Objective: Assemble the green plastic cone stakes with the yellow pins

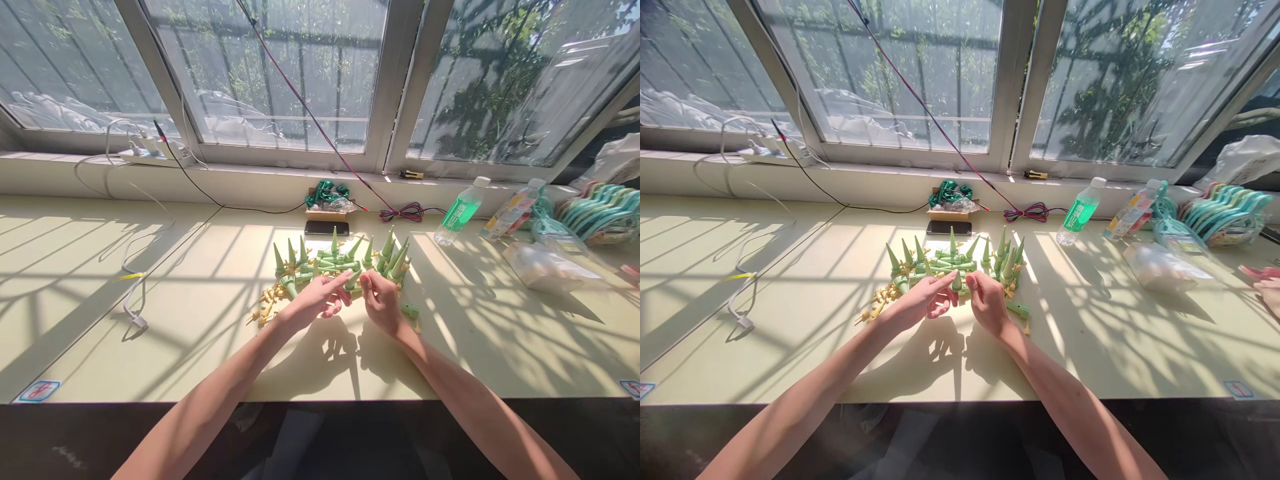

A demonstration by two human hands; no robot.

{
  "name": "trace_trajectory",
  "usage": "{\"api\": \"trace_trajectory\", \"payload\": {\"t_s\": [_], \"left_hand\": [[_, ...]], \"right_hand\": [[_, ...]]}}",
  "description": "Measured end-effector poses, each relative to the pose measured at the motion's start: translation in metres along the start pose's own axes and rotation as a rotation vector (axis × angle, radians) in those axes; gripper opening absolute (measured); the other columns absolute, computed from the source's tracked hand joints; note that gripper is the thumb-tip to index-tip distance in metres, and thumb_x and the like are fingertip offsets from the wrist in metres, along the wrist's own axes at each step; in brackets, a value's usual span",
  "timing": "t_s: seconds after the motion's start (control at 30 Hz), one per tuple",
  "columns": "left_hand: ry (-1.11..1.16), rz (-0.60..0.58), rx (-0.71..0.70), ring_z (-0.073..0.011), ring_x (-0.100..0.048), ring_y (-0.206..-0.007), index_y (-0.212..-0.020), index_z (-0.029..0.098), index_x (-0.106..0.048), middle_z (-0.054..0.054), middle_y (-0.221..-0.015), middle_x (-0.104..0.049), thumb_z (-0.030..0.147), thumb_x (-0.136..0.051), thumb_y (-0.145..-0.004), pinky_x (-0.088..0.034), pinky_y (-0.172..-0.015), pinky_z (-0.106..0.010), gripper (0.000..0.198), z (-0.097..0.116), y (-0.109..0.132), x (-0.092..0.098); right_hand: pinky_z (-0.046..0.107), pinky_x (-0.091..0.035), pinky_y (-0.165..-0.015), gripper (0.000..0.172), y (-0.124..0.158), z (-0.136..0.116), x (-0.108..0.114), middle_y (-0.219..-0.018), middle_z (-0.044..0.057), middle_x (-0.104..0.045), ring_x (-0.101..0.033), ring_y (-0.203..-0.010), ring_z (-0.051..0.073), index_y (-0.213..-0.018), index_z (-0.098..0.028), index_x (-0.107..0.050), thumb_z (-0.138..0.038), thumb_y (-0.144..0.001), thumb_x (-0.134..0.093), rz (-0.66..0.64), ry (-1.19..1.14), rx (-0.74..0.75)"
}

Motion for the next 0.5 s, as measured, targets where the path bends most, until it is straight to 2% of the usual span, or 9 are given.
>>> {"api": "trace_trajectory", "payload": {"t_s": [0.2, 0.4, 0.5], "left_hand": [[0.037, -0.034, -0.017, -0.0067, -0.040, -0.046, -0.063, 0.013, -0.062, -0.008, -0.067, -0.062, 0.068, -0.065, -0.078, -0.024, -0.038, -0.020, 0.057, 0.0007, 0.0000, -0.0009], [0.059, -0.074, -0.042, -0.0052, -0.040, -0.047, -0.079, 0.012, -0.065, -0.006, -0.077, -0.062, 0.059, -0.072, -0.078, -0.026, -0.039, -0.020, 0.048, 0.0030, 0.0008, -0.0017], [-0.001, -0.029, -0.106, -0.0051, -0.042, -0.047, -0.073, 0.012, -0.062, -0.005, -0.075, -0.061, 0.055, -0.073, -0.078, -0.027, -0.040, -0.021, 0.045, 0.0067, 0.0019, 0.0004]], "right_hand": [[0.026, -0.028, -0.050, 0.047, -0.0008, 0.0009, -0.0004, -0.055, -0.004, -0.036, -0.033, -0.049, 0.011, -0.063, -0.022, -0.036, -0.048, -0.103, -0.035, -0.014, 0.001, -0.027], [0.025, -0.027, -0.050, 0.046, -0.0014, -0.0011, 0.0008, -0.055, -0.005, -0.035, -0.031, -0.049, 0.011, -0.064, -0.022, -0.034, -0.046, -0.103, -0.035, -0.018, 0.004, -0.022], [0.026, -0.026, -0.050, 0.046, -0.0015, -0.0015, 0.0005, -0.056, -0.005, -0.034, -0.031, -0.050, 0.011, -0.063, -0.022, -0.033, -0.045, -0.103, -0.035, -0.025, 0.011, -0.029]]}}
Point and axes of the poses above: each hand's wrist, its own y-axis away from the middle knuckle, its own x-axis out of the back of the hand, z = x × y, the point moved 5 cm from there along -y, towards the middle knuckle
